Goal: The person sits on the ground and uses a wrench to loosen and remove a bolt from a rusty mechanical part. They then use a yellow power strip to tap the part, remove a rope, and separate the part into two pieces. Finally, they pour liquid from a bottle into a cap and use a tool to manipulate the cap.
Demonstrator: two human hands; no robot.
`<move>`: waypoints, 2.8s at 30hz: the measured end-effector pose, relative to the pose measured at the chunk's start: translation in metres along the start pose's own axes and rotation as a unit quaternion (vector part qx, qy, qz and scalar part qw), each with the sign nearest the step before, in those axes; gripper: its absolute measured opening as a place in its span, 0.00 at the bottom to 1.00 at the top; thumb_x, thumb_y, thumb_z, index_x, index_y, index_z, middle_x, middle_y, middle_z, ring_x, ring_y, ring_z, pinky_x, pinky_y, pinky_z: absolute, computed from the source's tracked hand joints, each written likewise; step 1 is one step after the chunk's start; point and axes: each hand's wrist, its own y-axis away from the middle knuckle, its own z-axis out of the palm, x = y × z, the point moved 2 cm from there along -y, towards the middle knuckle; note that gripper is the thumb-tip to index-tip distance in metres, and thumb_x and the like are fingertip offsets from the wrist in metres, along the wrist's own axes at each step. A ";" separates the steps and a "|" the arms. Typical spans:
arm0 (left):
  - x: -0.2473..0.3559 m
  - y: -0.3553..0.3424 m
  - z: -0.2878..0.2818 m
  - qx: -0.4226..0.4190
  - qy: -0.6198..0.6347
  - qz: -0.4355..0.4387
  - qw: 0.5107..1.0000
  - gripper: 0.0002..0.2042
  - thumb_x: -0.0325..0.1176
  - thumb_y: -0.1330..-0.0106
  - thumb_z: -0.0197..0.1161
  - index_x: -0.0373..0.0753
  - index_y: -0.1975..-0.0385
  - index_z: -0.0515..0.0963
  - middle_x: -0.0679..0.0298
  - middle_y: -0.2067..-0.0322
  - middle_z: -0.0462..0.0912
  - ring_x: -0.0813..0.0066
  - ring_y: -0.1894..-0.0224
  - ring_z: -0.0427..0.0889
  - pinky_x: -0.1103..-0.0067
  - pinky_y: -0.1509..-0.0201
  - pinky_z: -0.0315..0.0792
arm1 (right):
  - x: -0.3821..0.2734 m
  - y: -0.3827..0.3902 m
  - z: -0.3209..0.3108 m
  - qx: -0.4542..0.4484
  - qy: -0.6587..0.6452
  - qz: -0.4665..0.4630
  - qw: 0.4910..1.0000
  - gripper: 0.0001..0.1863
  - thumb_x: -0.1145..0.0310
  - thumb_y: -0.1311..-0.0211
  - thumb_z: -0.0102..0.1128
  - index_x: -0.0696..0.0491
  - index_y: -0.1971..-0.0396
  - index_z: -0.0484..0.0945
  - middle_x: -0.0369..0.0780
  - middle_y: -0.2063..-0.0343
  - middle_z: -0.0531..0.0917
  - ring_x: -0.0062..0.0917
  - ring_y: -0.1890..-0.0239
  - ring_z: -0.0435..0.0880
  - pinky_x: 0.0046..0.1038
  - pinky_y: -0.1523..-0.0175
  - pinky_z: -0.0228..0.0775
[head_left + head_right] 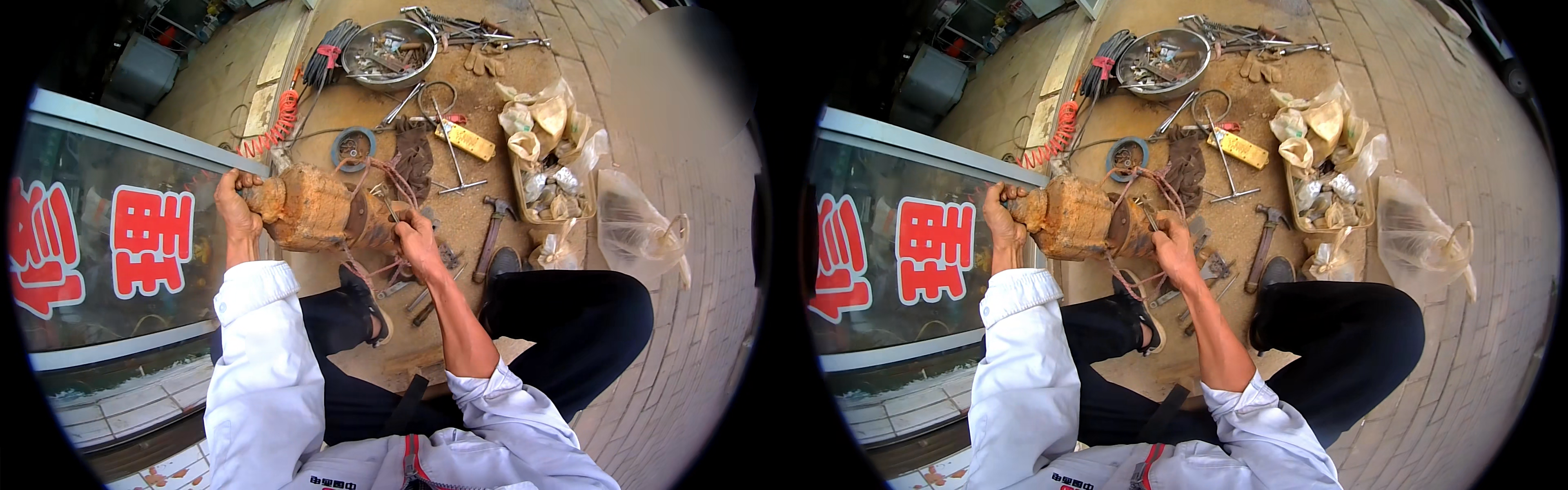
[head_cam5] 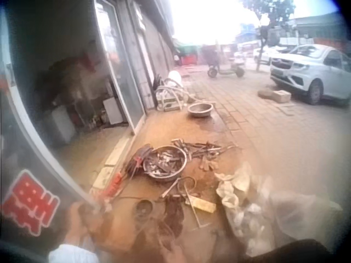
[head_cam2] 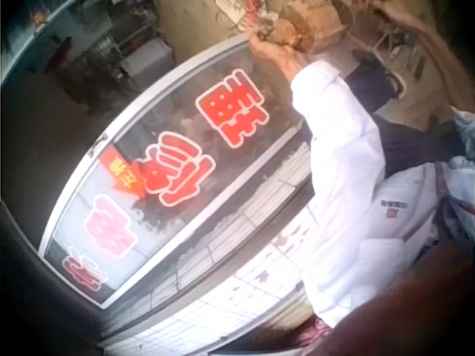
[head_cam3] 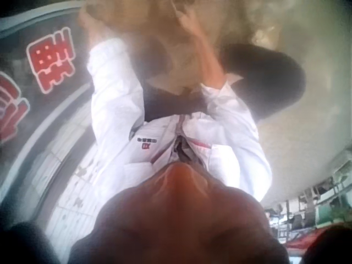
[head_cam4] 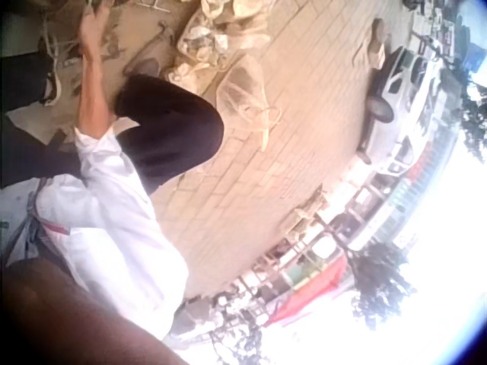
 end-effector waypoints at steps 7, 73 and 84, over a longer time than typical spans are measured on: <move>0.004 0.006 0.013 0.024 -0.007 0.007 1.000 0.10 0.30 0.34 0.56 0.42 0.77 0.63 0.66 0.79 0.65 0.72 0.73 0.67 0.72 0.62 0.72 | 0.017 -0.007 0.019 0.036 0.116 -0.060 0.991 0.18 0.61 0.30 0.52 0.65 0.64 0.78 0.46 0.81 0.76 0.24 0.73 0.77 0.34 0.64 0.68; 0.011 0.054 0.092 -0.188 -0.065 0.004 0.980 0.13 0.28 0.38 0.55 0.38 0.84 0.64 0.63 0.84 0.67 0.76 0.80 0.67 0.77 0.71 0.68 | 0.035 -0.051 -0.107 0.236 0.222 0.000 0.946 0.12 0.69 0.41 0.60 0.66 0.68 0.81 0.51 0.74 0.85 0.37 0.68 0.86 0.37 0.60 0.75; 0.009 0.051 0.066 -0.165 -0.037 0.024 0.985 0.16 0.37 0.36 0.62 0.39 0.82 0.66 0.64 0.87 0.65 0.74 0.84 0.67 0.76 0.76 0.66 | 0.042 -0.126 -0.158 0.259 0.555 -0.034 0.790 0.11 0.66 0.43 0.61 0.59 0.69 0.85 0.54 0.71 0.85 0.50 0.63 0.85 0.46 0.56 0.76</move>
